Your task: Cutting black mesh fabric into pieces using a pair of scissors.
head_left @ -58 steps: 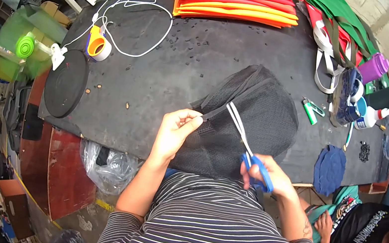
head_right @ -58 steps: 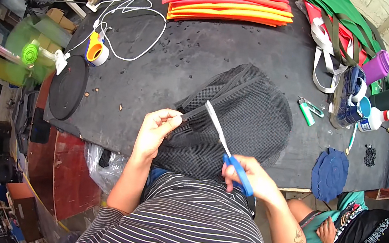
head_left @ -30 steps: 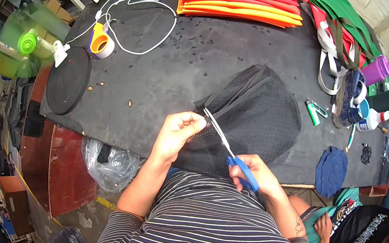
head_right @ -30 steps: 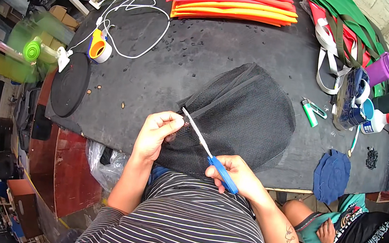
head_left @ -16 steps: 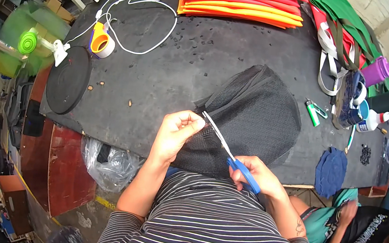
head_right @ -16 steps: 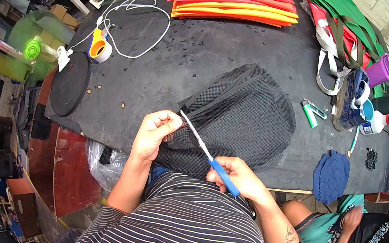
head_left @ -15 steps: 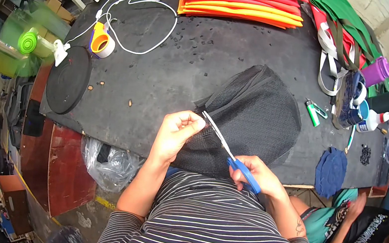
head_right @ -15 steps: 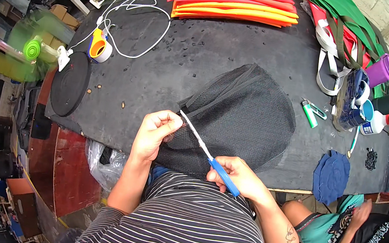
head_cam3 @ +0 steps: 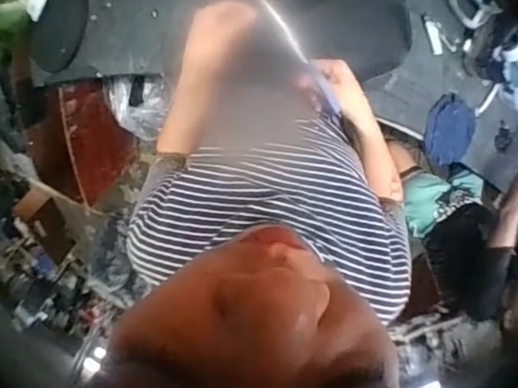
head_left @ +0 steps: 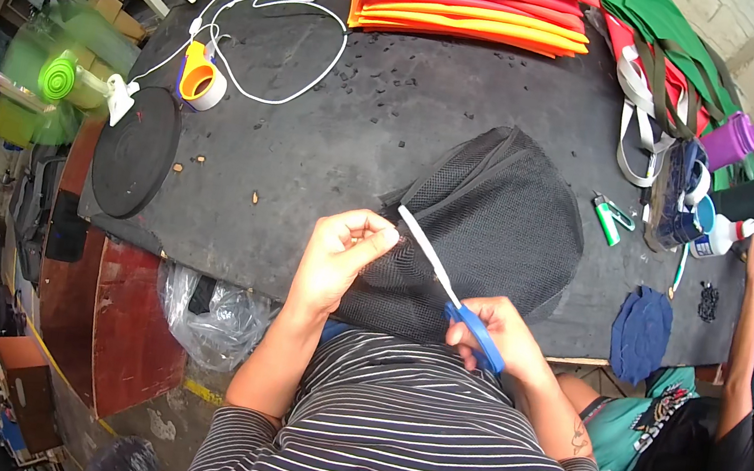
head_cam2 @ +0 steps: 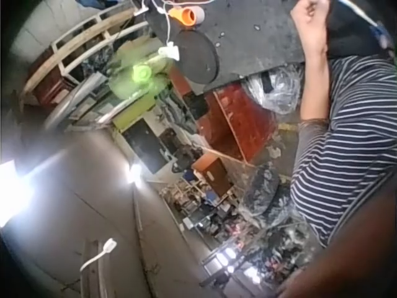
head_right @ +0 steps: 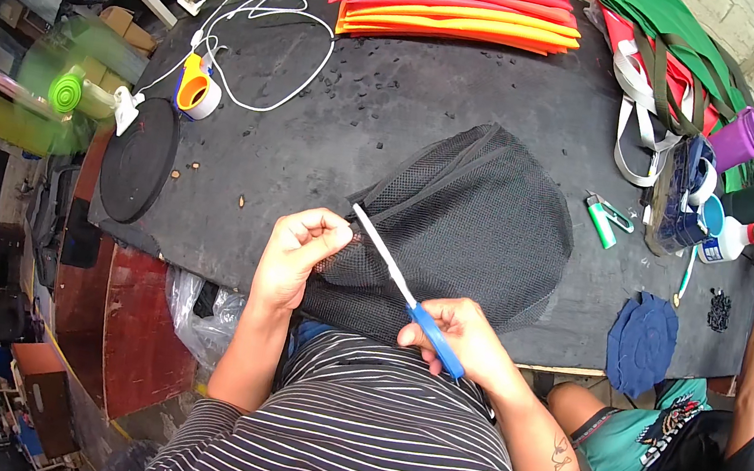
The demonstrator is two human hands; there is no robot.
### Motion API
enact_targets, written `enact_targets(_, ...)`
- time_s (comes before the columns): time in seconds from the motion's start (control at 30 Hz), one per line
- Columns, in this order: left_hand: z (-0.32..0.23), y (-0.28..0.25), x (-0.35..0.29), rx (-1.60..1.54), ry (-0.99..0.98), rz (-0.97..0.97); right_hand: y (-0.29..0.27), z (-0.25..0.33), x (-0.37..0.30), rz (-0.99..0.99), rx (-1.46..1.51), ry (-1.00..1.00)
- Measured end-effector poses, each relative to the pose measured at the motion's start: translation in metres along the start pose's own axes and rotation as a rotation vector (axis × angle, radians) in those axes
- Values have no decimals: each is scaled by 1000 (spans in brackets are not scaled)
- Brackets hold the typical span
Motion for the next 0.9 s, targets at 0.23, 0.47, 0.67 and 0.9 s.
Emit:
enact_targets(0.23, -45, 29, 15, 225, 233, 87, -18, 95, 14, -202, -219, -671)
enact_targets(0.47, -86, 49, 34, 373, 532, -2, -17, 199, 3, -247, -151, -712)
enact_targets(0.67, -71, 59, -19, 1083, 981, -110, -52, 281, -64, -435, -79, -1018)
enact_targets(0.9, -90, 52, -13, 858, 909, -251, -66, 294, -105, -424, -147, -1011)
Point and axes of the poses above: each hand's wrist, its own x-axis towards the middle knuckle, its own y-axis out of the palm, z = x × y, the point moved 5 cm from there along x, towards the middle knuckle, and after that the axes turned 7 degrees about y, right-handed, at the moved point
